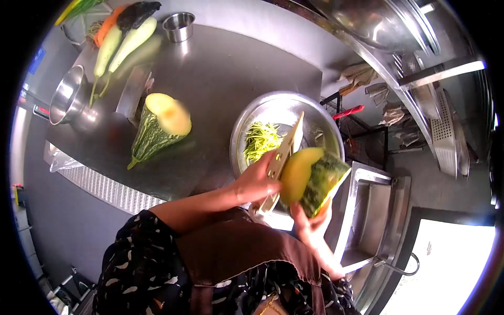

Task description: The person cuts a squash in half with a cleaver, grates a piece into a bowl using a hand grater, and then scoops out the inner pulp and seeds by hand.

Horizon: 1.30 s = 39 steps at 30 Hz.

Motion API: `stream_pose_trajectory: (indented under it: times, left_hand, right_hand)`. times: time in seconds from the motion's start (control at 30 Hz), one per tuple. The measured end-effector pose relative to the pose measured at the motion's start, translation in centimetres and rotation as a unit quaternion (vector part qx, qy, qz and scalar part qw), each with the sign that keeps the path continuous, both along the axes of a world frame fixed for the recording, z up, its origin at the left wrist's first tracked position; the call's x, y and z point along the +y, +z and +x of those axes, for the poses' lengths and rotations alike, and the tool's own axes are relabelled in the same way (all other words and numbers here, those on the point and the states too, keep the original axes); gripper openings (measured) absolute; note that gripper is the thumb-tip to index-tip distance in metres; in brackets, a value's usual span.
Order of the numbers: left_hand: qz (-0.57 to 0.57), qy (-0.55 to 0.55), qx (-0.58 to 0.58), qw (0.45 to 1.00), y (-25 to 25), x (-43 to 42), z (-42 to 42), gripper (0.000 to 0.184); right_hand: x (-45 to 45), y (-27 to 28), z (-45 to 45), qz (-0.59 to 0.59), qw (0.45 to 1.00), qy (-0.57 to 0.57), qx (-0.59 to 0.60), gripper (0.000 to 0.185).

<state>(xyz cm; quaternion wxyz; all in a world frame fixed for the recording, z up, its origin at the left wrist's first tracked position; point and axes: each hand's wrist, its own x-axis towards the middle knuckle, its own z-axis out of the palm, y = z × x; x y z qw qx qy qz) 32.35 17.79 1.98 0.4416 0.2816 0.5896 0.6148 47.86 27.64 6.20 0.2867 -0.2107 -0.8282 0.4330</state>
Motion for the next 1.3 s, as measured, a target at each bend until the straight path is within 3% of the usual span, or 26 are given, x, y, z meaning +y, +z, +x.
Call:
stream_pose_trajectory:
  times: [0.1,0.13,0.17,0.2,0.23,0.3,0.33,0.37,0.43,0.47,0.53,0.6,0.63,0.73,0.83,0.9,0.97,1.0,1.03,1.1,1.13,1.17,1.2,1.27,1.3]
  left_hand:
    - [0.039,-0.044,0.004,0.998,-1.4,-1.2,3.6,0.082]
    - [0.038,-0.075,-0.102,0.991,0.3,-1.7,3.9,0.083]
    - [0.056,-0.077,-0.062,0.994,-0.9,-1.5,4.2,0.081]
    - [0.074,-0.073,-0.020,0.994,-2.2,-1.0,4.0,0.080]
    - [0.055,-0.059,-0.072,0.994,-2.0,-0.6,3.5,0.079]
    - [0.019,-0.023,-0.132,0.991,-0.5,0.2,1.7,0.078]
    - [0.006,0.011,-0.029,1.000,-0.1,0.1,1.1,0.078]
    - [-0.011,-0.002,-0.025,1.000,0.7,-0.2,1.3,0.078]
    - [-0.022,-0.019,-0.083,0.996,0.7,-0.9,2.7,0.074]
    - [-0.021,-0.021,-0.082,0.996,-0.5,-0.8,3.4,0.074]
    - [0.054,-0.005,-0.006,0.999,-1.7,-0.8,4.1,0.074]
    - [0.085,0.013,-0.047,0.995,-1.9,-0.3,3.6,0.073]
    - [0.073,0.026,-0.081,0.994,-1.6,0.1,3.0,0.072]
    - [-0.004,0.033,-0.094,0.995,1.2,0.6,1.2,0.072]
    - [-0.060,-0.029,-0.047,0.997,2.1,-0.4,3.1,0.078]
    - [0.030,-0.029,-0.058,0.997,-0.3,-0.4,4.6,0.077]
    - [0.054,-0.002,-0.107,0.993,-1.4,0.6,3.6,0.074]
    - [0.042,0.002,-0.135,0.990,-1.5,1.0,3.1,0.073]
    - [0.047,0.031,-0.115,0.992,-1.0,1.4,2.2,0.071]
    - [0.033,0.048,-0.073,0.996,-1.1,1.7,2.0,0.070]
    - [0.010,0.037,-0.048,0.998,0.1,1.3,2.2,0.070]
    - [0.003,0.025,-0.096,0.995,0.9,1.0,2.8,0.071]
    - [-0.001,0.014,-0.141,0.990,1.2,1.0,3.2,0.071]
    - [0.020,-0.003,-0.043,0.999,1.2,0.3,4.2,0.069]
    - [0.035,0.013,-0.062,0.997,0.6,0.3,4.6,0.069]
  right_hand:
    - [4.8,-2.2,-4.0,-0.089,0.987,-0.116,0.064,0.047]
    - [7.8,-3.7,-4.7,-0.008,0.989,-0.142,0.039,0.044]
    - [7.9,-3.6,-4.1,-0.011,0.989,-0.145,0.029,0.044]
    - [7.6,-3.6,-3.5,-0.012,0.990,-0.142,0.020,0.044]
    - [6.1,-3.0,-2.0,0.038,0.995,-0.096,-0.008,0.046]
    - [1.4,-0.1,-0.2,0.032,0.999,0.037,0.000,0.050]
    - [1.0,-0.1,-0.4,0.033,0.998,0.044,0.009,0.050]
    - [0.6,0.0,-0.7,0.034,0.998,0.051,0.017,0.050]
    - [4.1,-4.2,-2.3,-0.042,0.996,-0.061,0.039,0.044]
    - [5.0,-2.4,-4.4,-0.165,0.981,-0.091,0.046,0.049]
    - [7.1,-3.6,-5.5,0.011,0.991,-0.132,-0.014,0.045]
    - [5.0,-1.7,-3.6,-0.025,0.996,-0.088,0.021,0.043]
    - [3.5,-0.9,-2.1,-0.099,0.994,-0.047,0.029,0.046]
    - [0.8,-0.8,0.2,-0.038,0.999,0.016,-0.004,0.059]
    - [6.5,-5.0,-3.7,-0.063,0.992,-0.105,0.005,0.058]
    - [8.0,-4.7,-4.6,-0.074,0.985,-0.157,0.011,0.054]
    - [6.4,-2.4,-3.8,-0.059,0.992,-0.109,0.027,0.048]
    - [4.9,-2.4,-1.8,-0.152,0.985,-0.060,0.050,0.053]
    - [2.9,-1.8,-0.4,-0.142,0.987,-0.027,0.074,0.063]
    - [1.5,0.4,-0.6,0.011,0.997,0.045,0.058,0.065]
    - [2.9,-1.9,-0.8,0.004,0.998,0.023,0.056,0.065]
    - [4.2,-4.2,-1.0,-0.004,0.999,0.001,0.054,0.065]
    - [5.2,-3.6,-3.4,-0.184,0.975,-0.060,0.110,0.056]
    - [9.2,-4.7,-5.5,0.001,0.992,-0.128,0.023,0.046]
    - [8.8,-4.1,-5.1,-0.029,0.992,-0.114,0.043,0.045]
